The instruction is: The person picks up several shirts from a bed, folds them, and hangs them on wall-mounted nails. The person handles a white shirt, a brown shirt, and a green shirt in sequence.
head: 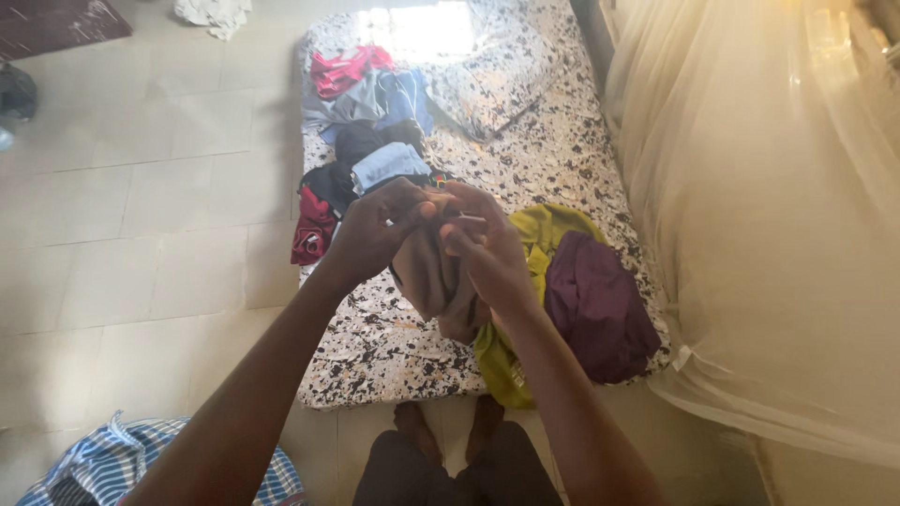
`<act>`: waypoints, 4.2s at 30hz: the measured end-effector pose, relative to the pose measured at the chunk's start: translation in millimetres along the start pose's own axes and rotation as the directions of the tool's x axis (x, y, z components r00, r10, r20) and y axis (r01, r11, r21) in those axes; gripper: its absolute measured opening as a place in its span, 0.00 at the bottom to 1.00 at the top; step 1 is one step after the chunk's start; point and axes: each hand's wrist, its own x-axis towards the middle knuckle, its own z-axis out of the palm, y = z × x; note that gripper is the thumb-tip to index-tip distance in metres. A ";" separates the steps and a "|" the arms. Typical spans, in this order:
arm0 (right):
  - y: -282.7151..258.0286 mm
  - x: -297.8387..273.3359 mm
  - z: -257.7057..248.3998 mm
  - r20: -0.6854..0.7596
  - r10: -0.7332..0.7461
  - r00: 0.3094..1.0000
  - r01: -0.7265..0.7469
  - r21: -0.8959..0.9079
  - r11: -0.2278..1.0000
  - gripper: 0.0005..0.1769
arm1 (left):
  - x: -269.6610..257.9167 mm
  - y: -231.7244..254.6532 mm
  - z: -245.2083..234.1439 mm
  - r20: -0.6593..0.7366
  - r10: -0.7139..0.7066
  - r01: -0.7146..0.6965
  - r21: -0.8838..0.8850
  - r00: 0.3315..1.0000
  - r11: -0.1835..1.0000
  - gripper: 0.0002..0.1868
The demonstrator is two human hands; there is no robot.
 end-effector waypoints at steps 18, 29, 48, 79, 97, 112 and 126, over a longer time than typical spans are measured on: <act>-96.5 55.1 -39.5 0.110 -0.181 0.977 0.209 -0.373 0.904 0.12 | 35.6 48.5 -45.2 0.110 0.101 -0.096 -0.050 0.989 0.994 0.11; -117.7 56.3 -84.1 0.170 -0.200 0.965 0.233 -0.207 0.950 0.14 | 76.2 47.4 -36.6 0.050 0.414 -0.408 0.320 0.909 0.855 0.10; -150.9 57.4 -86.9 0.415 -0.284 0.865 0.465 -0.444 0.766 0.14 | 97.1 116.2 -38.0 0.226 0.390 -0.363 -0.150 0.893 0.919 0.10; -228.2 -33.4 6.2 -0.077 -0.260 0.962 0.100 -0.791 0.604 0.24 | 131.7 128.8 -78.9 0.336 0.842 -0.895 0.012 0.423 0.445 0.16; -227.1 -99.2 -34.4 -0.212 -0.264 0.941 0.030 -0.724 0.689 0.26 | 114.4 175.4 -6.4 0.543 0.510 -0.557 -0.092 0.667 0.825 0.19; -266.7 -197.8 -124.4 -0.473 -0.325 0.819 -0.131 -0.706 0.696 0.23 | 92.3 292.2 114.7 0.580 0.634 -0.588 -0.302 0.511 0.750 0.22; -281.1 -279.5 -194.7 -0.517 -0.511 0.687 0.180 -0.561 0.808 0.21 | 51.6 384.3 208.9 0.576 0.664 -0.500 -0.443 0.477 0.744 0.21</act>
